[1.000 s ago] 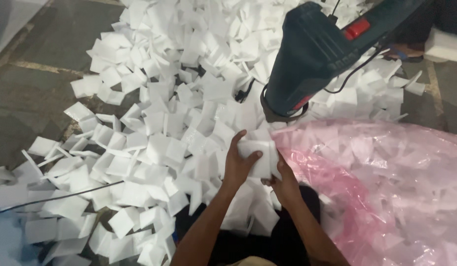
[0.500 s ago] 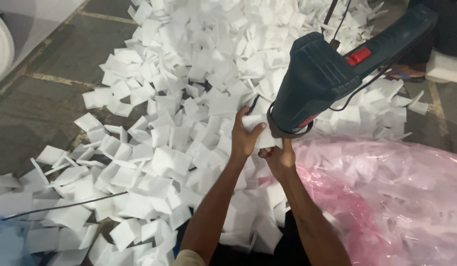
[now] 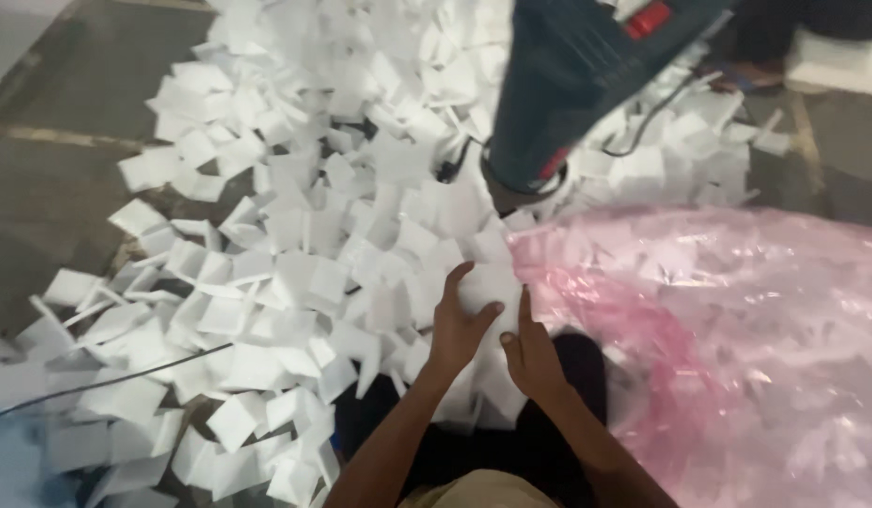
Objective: The person sits on the floor and uses a handheld power cutter to cut small white foam blocks into smaller pieces. The person holds the foam block with both hands and guides it against the cutter, then places the cut pieces into a pink plastic bag.
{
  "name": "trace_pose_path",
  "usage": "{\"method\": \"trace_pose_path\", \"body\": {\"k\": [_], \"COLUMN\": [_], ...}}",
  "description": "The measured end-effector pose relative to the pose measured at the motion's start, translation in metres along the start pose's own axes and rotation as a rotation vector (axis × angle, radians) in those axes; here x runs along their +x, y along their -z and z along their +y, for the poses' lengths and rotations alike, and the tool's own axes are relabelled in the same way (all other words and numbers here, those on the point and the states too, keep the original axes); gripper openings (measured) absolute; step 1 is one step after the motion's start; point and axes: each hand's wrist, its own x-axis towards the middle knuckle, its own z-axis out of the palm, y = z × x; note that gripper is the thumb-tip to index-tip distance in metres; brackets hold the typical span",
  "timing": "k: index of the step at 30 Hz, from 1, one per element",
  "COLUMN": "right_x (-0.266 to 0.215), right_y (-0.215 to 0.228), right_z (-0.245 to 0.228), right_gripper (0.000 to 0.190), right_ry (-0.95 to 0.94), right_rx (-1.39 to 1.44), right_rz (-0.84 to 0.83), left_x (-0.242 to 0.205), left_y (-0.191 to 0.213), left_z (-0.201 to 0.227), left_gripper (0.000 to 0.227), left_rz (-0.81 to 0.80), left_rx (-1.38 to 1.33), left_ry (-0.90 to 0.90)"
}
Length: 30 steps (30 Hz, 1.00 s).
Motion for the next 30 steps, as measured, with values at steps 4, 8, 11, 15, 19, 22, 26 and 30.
{"method": "trace_pose_path", "body": {"k": [4,8,11,15,19,22,26,30], "right_x": [-0.049,-0.099,-0.129,-0.174,-0.161,-0.156,-0.183,-0.193], "right_y": [0.001,0.035,0.131,0.246,0.216,0.138,0.077,0.066], "right_z": [0.033,0.109,0.169,0.194,0.195,0.191,0.175,0.163], "right_gripper": [0.071,0.048,0.028,0.026,0.045,0.062,0.080,0.084], "right_ry": [-0.227,-0.320,-0.239,0.007,-0.369,-0.502,-0.718,-0.881], "right_rx": [0.061,0.267,0.721,1.296,1.071,0.437,-0.937,-0.862], "right_rz": [-0.091,-0.109,0.388,1.105,1.134,0.149,-0.343,-0.314], "left_x": [-0.042,-0.097,-0.117,-0.124,-0.112,-0.100,-0.088,-0.081], "left_y": [-0.002,0.007,0.031,0.067,0.078,0.073,0.062,0.053], "left_z": [-0.031,-0.060,-0.072,-0.076,-0.072,-0.076,-0.076,-0.071], "left_gripper": [0.083,0.066,0.069,0.067,0.057,0.054,0.057,0.068], "left_rz": [-0.184,-0.264,-0.244,-0.131,-0.063,-0.030,-0.046,-0.015], "left_rx": [0.134,0.582,0.603,0.652,0.635,0.670,0.767,0.886], "left_ry": [0.108,-0.046,0.024,0.068,0.091,0.019,-0.128,-0.093]}}
